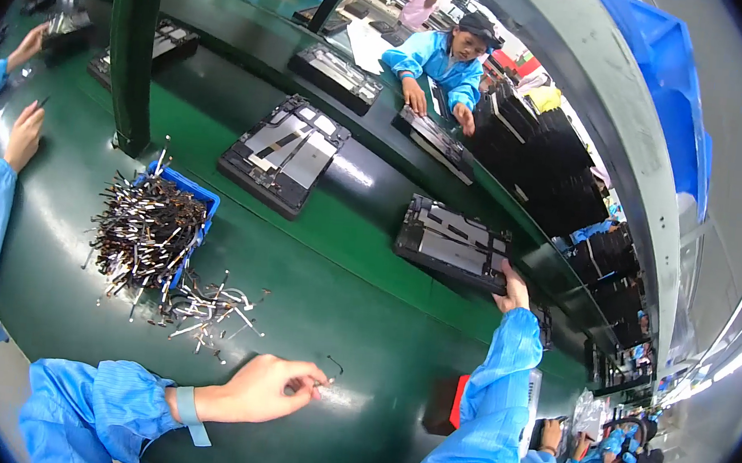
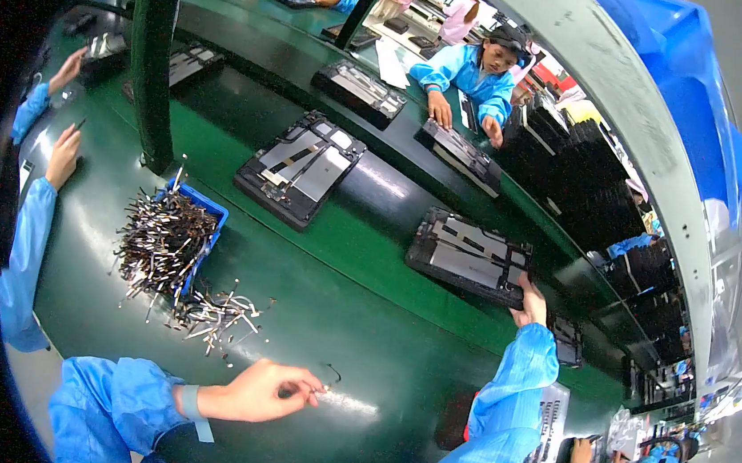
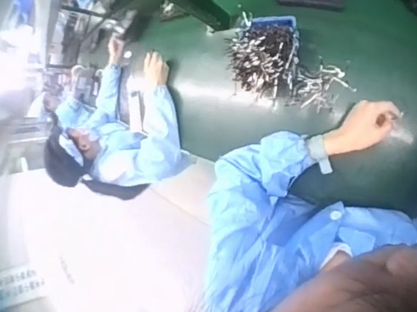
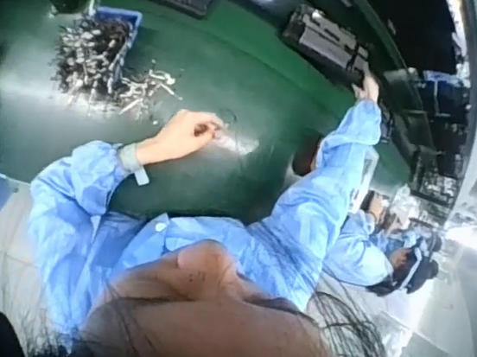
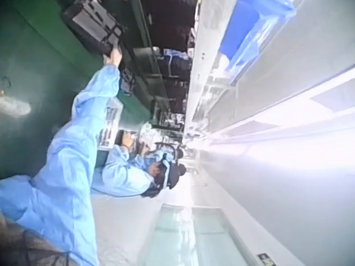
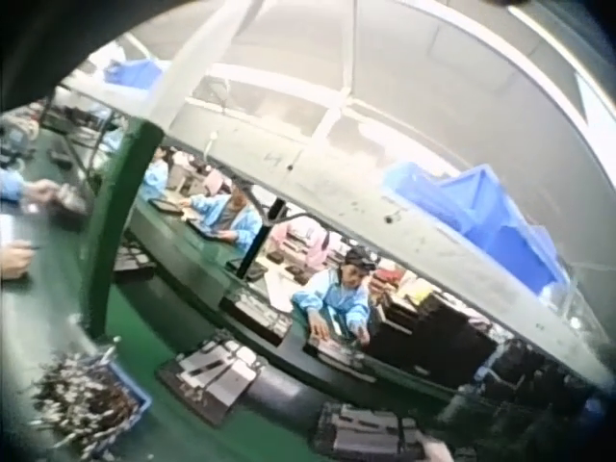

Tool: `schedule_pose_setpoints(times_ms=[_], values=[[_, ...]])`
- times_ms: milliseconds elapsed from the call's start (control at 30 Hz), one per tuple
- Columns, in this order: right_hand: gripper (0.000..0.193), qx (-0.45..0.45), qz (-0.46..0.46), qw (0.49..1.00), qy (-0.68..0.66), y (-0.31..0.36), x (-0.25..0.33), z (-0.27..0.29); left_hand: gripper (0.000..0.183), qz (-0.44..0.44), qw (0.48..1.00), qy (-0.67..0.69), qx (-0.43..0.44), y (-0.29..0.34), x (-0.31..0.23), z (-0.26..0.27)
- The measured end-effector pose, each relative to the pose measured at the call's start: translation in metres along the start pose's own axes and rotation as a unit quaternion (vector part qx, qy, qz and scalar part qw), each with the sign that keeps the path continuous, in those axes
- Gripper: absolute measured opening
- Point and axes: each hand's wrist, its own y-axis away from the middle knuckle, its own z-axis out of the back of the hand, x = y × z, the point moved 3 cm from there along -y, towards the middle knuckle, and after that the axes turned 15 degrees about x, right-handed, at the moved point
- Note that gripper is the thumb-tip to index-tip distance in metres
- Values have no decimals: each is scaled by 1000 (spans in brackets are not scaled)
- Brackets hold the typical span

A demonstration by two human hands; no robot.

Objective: The person installs ribbon cables by hand, connecting electronic components within tablet frames on an assembly line.

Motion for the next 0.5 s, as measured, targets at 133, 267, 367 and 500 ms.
schedule_pose_setpoints(times_ms=[133,267,367,500], values=[[29,237,-5,969,72,49,0,-60,17,-31,990,-21,-136,25,-40,34],[40,412,-100,880,214,107,-43,-106,10,-79,981,108,-141,47,-28,30],[51,484,-168,831,216,149,-81,-137,9,-85,974,177,-111,55,-15,6],[52,422,-20,847,321,186,-101,-153,10,-29,938,343,-41,58,-2,-31]])
